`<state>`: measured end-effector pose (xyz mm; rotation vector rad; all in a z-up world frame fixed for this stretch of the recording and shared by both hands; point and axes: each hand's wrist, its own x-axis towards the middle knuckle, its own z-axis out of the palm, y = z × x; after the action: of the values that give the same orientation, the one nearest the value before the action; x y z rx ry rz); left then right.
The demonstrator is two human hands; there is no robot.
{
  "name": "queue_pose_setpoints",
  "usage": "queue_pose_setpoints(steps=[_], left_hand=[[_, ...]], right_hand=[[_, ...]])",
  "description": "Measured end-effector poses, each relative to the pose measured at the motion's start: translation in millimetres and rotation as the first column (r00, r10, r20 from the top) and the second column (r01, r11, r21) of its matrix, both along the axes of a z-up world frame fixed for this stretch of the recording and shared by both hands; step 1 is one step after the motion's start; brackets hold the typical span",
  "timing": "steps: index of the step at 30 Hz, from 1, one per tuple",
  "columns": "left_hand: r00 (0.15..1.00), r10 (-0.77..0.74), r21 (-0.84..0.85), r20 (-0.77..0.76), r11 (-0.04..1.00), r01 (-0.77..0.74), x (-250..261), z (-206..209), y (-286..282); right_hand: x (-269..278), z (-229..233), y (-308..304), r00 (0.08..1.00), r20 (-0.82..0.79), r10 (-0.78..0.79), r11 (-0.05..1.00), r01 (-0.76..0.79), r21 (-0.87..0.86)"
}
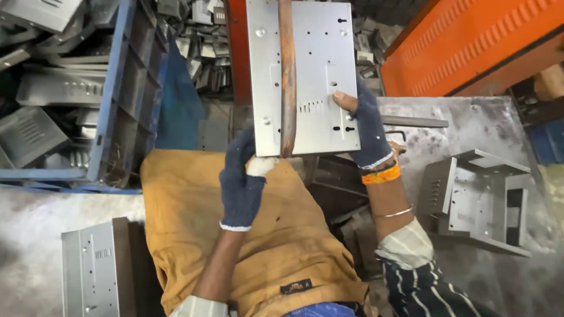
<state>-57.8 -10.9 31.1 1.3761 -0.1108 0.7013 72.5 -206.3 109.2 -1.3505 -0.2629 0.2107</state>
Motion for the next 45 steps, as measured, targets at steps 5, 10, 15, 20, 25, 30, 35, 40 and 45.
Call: queue_pose_setpoints(steps=[5,10,15,20,25,30,35,40,45], left_hand=[[0.971,0.083,0.179,-0.222,0.983,-0.043,0.3,-1.2,20.9],[0.988,0.074,0.192,-0.139,0.980,-0.047,-4.9,-21.0,45.0],[0.990,0.113,0.252,-0.086,0.964,-0.088,-5.8,-25.2,67.6],[0.979,0.098,0.157,-0.179,0.985,-0.069,-6.5,-32.0,89.1],[0.975,0.192,0.271,-0.116,0.950,-0.154,-13.9,-3.4,106.1],[0.975,0.167,0.241,-0.147,0.962,-0.128,-20.6,4.1,108.4],[0.985,0.111,0.236,-0.132,0.969,-0.077,-3.8,-3.6,55.6],[0.949,0.271,-0.003,-0.162,0.961,-0.275,20.0,-49.5,-35.0],[0.857,0.458,-0.096,-0.237,0.866,-0.490,42.0,-14.6,-12.3]], right_hand=[[-2.7,-5.9,12.8,1.000,-0.009,-0.021,0.997,0.022,0.080],[-18.7,3.5,35.6,0.997,-0.027,-0.066,0.994,0.068,0.088],[0.5,-33.3,45.9,1.000,-0.026,-0.014,0.977,0.019,0.212],[17.3,-68.4,56.6,0.978,0.199,-0.060,0.997,0.050,0.057],[8.9,-79.6,97.2,0.981,0.176,-0.075,0.973,0.033,0.228],[24.1,-101.6,93.9,0.946,0.303,-0.115,0.992,0.093,0.085],[-1.2,-77.3,20.2,0.997,0.071,-0.037,0.945,0.012,0.326],[-24.4,-83.9,-36.5,0.964,0.078,-0.254,0.951,0.263,-0.160],[-39.3,-49.5,-9.0,0.661,0.736,-0.146,0.664,0.617,-0.422]])
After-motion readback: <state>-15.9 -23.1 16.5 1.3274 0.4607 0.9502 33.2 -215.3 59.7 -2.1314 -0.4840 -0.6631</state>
